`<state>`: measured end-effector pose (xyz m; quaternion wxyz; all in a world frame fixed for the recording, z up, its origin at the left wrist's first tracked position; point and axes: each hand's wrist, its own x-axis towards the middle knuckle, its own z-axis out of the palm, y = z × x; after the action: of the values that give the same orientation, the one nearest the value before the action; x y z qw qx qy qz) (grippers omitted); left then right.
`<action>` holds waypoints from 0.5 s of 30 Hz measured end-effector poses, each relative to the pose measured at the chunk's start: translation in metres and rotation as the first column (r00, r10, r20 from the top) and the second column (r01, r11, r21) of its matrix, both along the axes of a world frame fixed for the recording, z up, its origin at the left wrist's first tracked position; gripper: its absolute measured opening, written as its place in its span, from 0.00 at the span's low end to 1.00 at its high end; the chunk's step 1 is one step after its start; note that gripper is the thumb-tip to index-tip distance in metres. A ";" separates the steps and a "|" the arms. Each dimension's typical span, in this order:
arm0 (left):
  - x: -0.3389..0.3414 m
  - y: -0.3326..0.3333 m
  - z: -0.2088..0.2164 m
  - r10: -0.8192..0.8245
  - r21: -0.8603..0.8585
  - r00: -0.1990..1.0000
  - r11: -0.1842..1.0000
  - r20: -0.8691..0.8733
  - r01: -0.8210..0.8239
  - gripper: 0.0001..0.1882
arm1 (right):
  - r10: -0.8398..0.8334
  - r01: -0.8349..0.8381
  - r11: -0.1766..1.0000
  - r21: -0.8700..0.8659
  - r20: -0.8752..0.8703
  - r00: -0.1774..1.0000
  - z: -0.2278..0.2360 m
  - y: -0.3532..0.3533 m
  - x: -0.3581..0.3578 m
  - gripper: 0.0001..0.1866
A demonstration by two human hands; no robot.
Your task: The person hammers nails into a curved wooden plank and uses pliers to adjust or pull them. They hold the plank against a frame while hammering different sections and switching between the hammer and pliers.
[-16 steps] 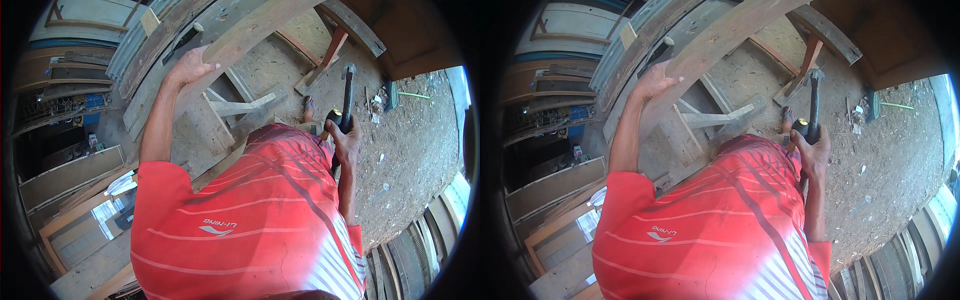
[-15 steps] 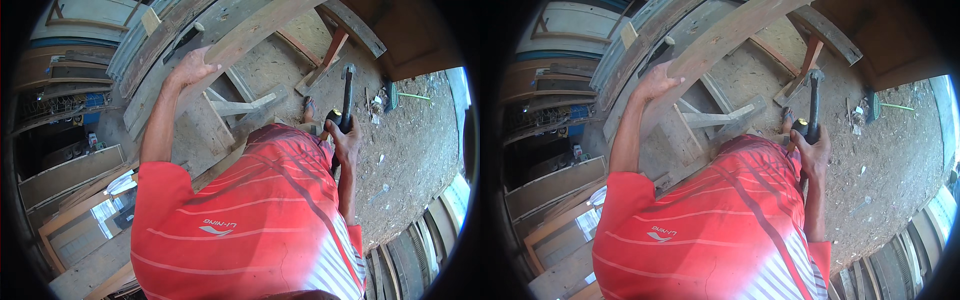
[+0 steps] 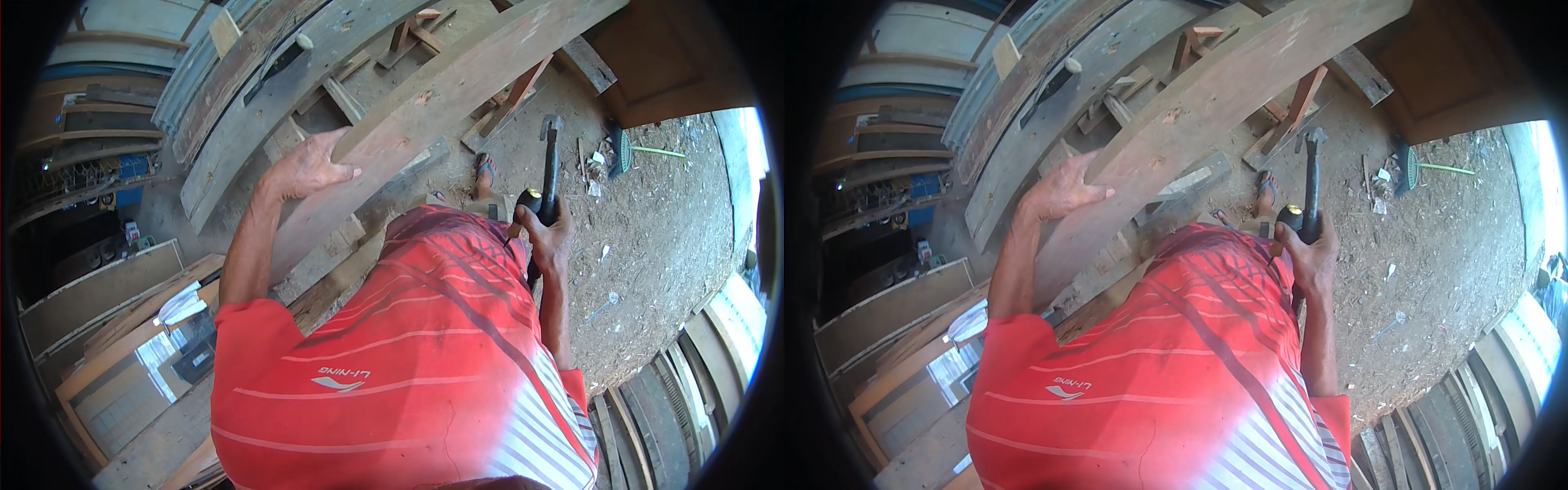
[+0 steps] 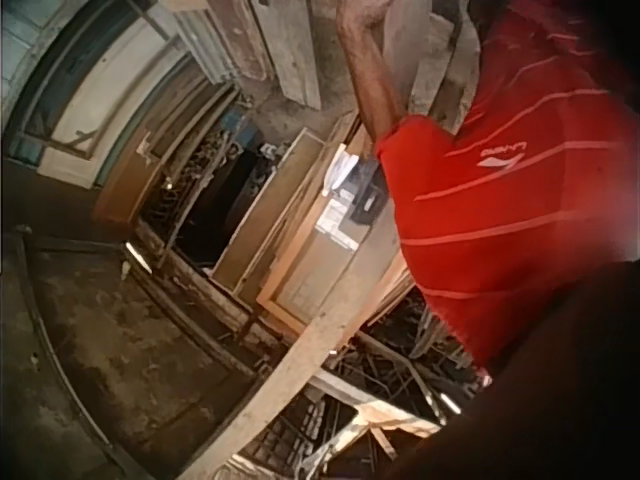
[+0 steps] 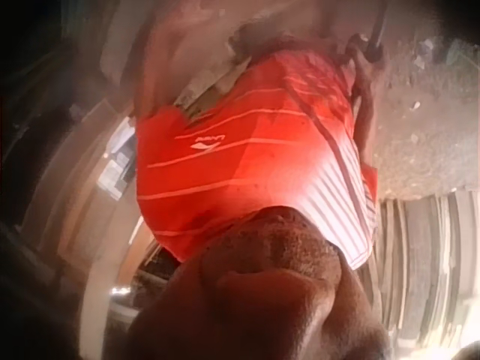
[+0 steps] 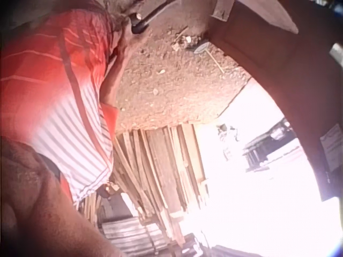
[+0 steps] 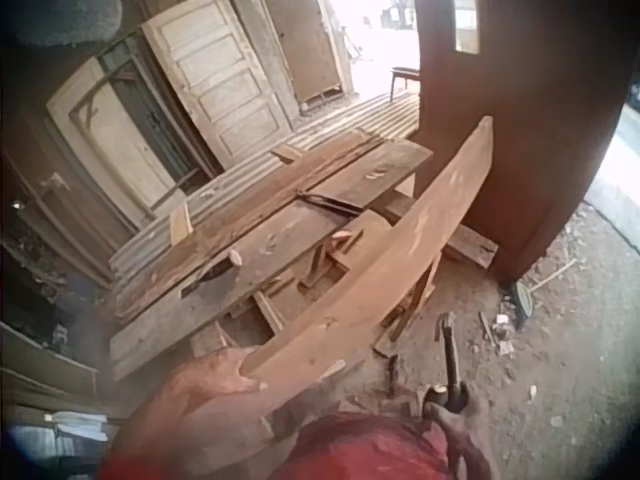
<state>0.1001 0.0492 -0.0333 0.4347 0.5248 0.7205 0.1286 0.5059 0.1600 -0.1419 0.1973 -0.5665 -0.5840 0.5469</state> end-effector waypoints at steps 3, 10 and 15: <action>-0.033 0.010 -0.013 0.020 -0.041 0.984 0.999 0.176 -0.013 0.38 | -0.031 0.030 0.999 -0.031 -0.037 0.999 -0.004 0.001 0.000 0.24; -0.105 0.028 -0.086 0.131 -0.133 0.990 0.983 0.057 -0.123 0.51 | 0.047 -0.048 0.998 -0.032 -0.021 0.999 0.006 0.007 -0.009 0.24; -0.120 0.035 -0.141 0.173 -0.122 0.984 0.977 -0.034 -0.175 0.49 | 0.086 -0.086 0.996 -0.019 -0.026 0.996 0.020 0.006 -0.022 0.24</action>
<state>-0.0198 0.0840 -0.1746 0.4453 0.4331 0.7753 0.1148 0.4840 0.1663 -0.1221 0.1750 -0.5361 -0.5997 0.5677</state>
